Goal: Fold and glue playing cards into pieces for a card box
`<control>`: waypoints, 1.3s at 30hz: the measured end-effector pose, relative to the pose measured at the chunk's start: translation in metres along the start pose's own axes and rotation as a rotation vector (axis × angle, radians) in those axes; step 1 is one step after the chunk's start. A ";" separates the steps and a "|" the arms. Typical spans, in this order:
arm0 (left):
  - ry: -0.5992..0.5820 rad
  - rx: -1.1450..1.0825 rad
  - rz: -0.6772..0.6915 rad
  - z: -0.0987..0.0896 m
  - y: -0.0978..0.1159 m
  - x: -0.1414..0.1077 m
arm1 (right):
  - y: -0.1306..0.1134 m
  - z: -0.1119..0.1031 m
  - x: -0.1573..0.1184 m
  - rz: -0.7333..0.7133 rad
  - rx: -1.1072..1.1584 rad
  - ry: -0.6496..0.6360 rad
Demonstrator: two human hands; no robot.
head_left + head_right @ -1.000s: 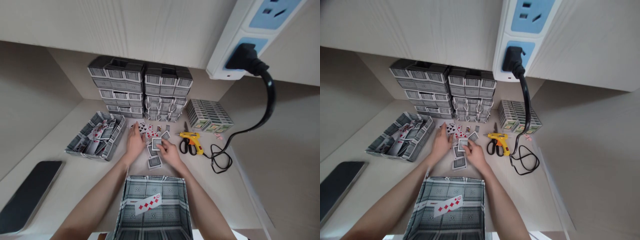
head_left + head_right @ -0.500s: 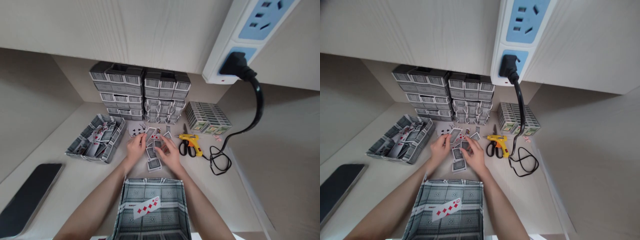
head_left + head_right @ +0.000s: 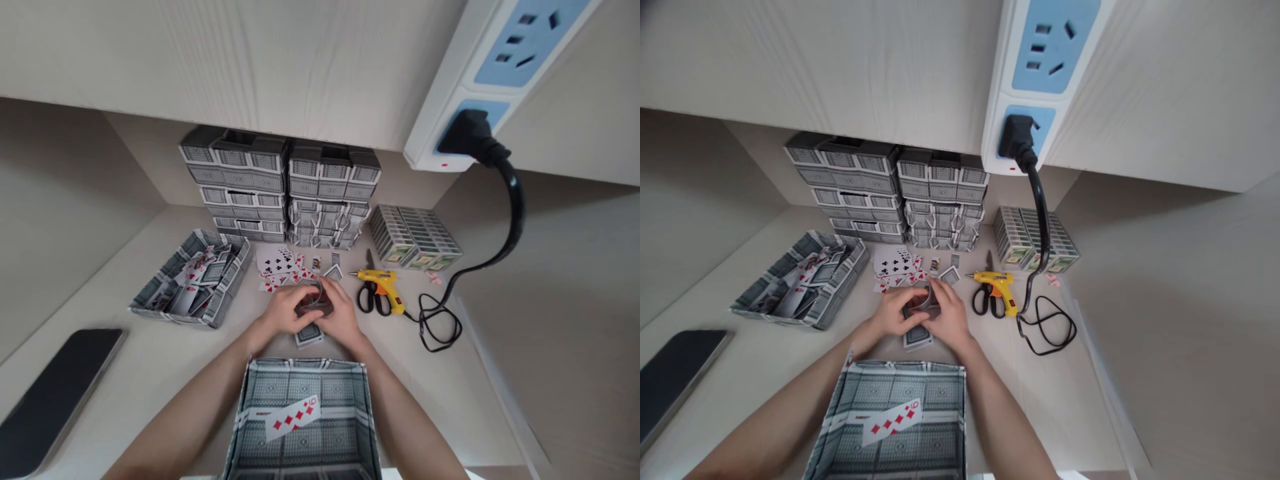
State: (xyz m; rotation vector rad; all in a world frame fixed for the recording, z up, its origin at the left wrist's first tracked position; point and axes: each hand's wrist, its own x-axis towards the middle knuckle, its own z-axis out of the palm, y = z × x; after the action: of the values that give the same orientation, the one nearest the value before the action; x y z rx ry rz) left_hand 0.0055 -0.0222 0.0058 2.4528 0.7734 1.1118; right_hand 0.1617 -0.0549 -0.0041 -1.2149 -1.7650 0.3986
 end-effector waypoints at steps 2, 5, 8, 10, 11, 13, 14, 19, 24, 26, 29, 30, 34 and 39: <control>-0.008 -0.054 0.030 0.001 0.002 0.000 | 0.001 0.002 0.002 0.068 0.063 0.073; 0.001 -0.086 -0.008 0.002 0.003 0.002 | 0.001 0.003 0.006 0.240 0.229 0.148; 0.045 -0.073 -0.133 0.002 0.002 0.006 | 0.001 0.003 0.010 0.371 0.435 0.179; 0.034 -0.089 -0.203 0.003 0.001 0.009 | 0.000 0.001 0.011 0.408 0.534 0.187; 0.017 -0.102 -0.224 0.003 0.000 0.010 | -0.001 0.001 0.012 0.424 0.567 0.190; 0.000 -0.125 -0.240 0.004 -0.002 0.011 | -0.002 -0.001 0.013 0.463 0.603 0.184; 0.007 -0.136 -0.244 0.005 -0.003 0.011 | -0.002 -0.002 0.013 0.483 0.608 0.176; 0.113 -0.195 -0.280 0.010 -0.009 0.010 | 0.000 -0.002 0.012 0.494 0.624 0.105; 0.186 -0.228 -0.261 0.010 -0.010 0.012 | 0.000 -0.003 0.013 0.469 0.601 0.073; 0.184 -0.237 -0.273 0.008 -0.009 0.013 | -0.001 -0.004 0.014 0.470 0.585 0.084; 0.180 -0.289 -0.303 0.007 -0.008 0.015 | -0.001 -0.006 0.014 0.487 0.578 0.118; 0.183 -0.322 -0.316 0.007 -0.008 0.015 | -0.001 -0.006 0.014 0.497 0.576 0.126; 0.184 -0.500 -0.430 0.008 -0.010 0.015 | 0.000 -0.005 0.013 0.528 0.599 0.119; 0.123 -0.614 -0.580 0.011 -0.015 0.015 | 0.003 -0.002 0.012 0.553 0.625 0.098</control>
State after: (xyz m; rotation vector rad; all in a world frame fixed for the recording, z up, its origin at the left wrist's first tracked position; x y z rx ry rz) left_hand 0.0165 -0.0019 0.0000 1.5337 0.9270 1.0641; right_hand 0.1636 -0.0437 0.0009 -1.2038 -1.0630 1.0978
